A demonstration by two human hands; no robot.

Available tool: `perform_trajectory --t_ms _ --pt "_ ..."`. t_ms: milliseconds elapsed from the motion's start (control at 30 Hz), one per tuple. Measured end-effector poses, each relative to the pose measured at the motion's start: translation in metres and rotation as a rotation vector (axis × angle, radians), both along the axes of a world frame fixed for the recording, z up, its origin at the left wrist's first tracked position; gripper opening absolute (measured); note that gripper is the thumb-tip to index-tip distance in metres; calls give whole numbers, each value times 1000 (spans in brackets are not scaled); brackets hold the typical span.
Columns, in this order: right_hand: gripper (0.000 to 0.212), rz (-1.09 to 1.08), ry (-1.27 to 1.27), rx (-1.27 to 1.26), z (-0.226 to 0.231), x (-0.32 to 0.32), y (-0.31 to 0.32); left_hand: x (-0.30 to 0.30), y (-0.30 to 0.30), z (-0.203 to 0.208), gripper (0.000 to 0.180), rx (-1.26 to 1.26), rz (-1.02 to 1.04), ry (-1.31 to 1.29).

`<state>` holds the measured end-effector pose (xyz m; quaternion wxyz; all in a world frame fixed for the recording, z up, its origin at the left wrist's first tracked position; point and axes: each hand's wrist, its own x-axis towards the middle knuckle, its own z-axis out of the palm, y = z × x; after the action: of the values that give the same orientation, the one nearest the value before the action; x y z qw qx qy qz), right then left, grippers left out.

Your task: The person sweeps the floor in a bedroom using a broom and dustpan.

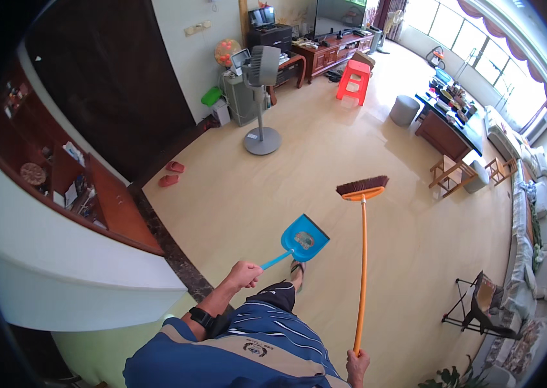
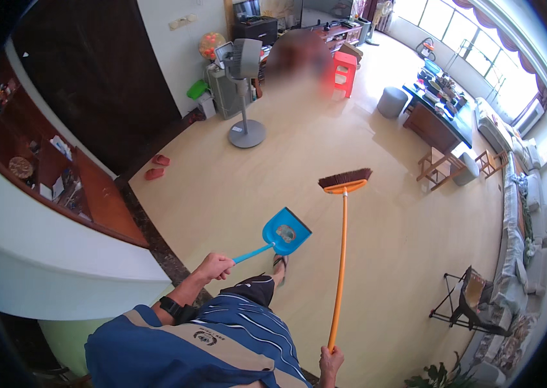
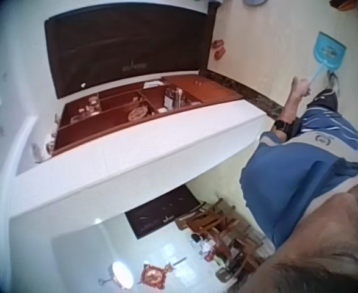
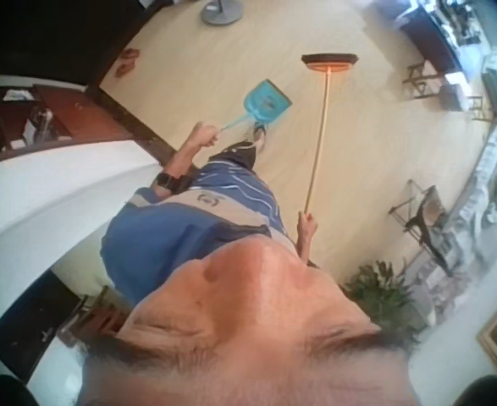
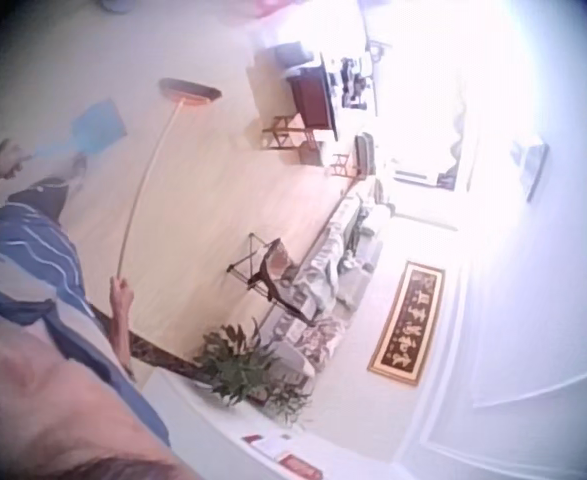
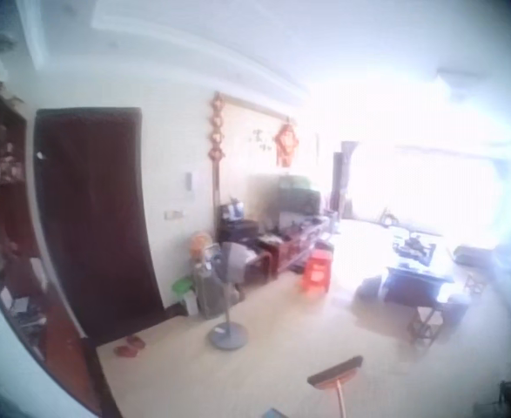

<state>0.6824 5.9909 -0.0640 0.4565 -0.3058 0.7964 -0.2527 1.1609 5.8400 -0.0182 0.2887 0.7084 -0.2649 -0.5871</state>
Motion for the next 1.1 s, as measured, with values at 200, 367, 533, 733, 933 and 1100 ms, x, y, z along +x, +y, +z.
perform_trajectory --t_ms 200,367,533,733,933,1100 --pt "16 152 169 -74 7 -2 -187 -11 -172 -42 18 42 27 23" --pt "22 191 314 -16 6 -22 -311 -48 -349 -39 20 16 -2 -10" --pt "24 190 401 -42 19 -36 -445 -81 -509 -32 23 20 -32 1" --pt "25 235 455 -83 -6 -85 -639 -131 -684 -33 23 -13 26 -5" --pt "24 297 382 -87 7 -144 -866 -162 -829 -4 24 -44 92 31" --pt "18 228 214 -96 11 -182 -1038 -183 -936 5 24 -49 186 61"
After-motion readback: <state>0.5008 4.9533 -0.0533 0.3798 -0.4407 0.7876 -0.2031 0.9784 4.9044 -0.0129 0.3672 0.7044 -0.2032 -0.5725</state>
